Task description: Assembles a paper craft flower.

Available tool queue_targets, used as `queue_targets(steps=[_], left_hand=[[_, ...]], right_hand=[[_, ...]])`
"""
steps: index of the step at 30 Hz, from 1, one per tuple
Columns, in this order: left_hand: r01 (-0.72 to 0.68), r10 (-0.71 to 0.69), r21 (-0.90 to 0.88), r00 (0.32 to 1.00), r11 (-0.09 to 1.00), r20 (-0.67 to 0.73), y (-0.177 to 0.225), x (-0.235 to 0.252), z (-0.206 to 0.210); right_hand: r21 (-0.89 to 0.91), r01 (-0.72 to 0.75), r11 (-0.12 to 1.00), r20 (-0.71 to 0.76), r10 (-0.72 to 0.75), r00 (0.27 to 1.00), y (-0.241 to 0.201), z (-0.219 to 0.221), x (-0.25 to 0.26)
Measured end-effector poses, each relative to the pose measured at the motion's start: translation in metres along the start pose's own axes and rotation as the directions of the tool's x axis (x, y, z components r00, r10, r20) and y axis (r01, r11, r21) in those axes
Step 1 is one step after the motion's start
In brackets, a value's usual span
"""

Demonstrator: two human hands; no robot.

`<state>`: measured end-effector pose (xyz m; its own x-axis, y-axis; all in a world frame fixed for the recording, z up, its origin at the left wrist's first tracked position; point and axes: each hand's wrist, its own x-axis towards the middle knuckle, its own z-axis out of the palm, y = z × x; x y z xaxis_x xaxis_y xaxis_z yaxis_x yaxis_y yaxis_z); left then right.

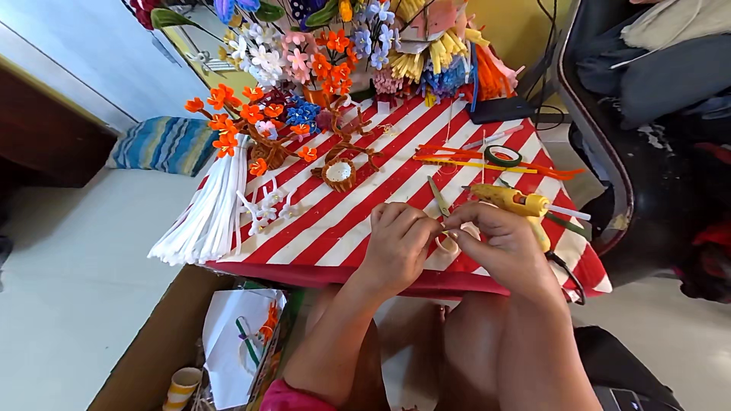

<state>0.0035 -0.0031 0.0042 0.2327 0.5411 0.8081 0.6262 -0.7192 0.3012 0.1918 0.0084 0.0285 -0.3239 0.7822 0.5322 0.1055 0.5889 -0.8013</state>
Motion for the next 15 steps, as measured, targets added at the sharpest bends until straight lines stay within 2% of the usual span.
queue_targets(steps=[15], left_hand=[[-0.004,0.004,-0.015,1.0,1.0,0.0,-0.0002,-0.0004,0.0002]], right_hand=[[0.05,0.005,0.999,-0.022,-0.004,1.0,0.0003,0.0015,0.0001]])
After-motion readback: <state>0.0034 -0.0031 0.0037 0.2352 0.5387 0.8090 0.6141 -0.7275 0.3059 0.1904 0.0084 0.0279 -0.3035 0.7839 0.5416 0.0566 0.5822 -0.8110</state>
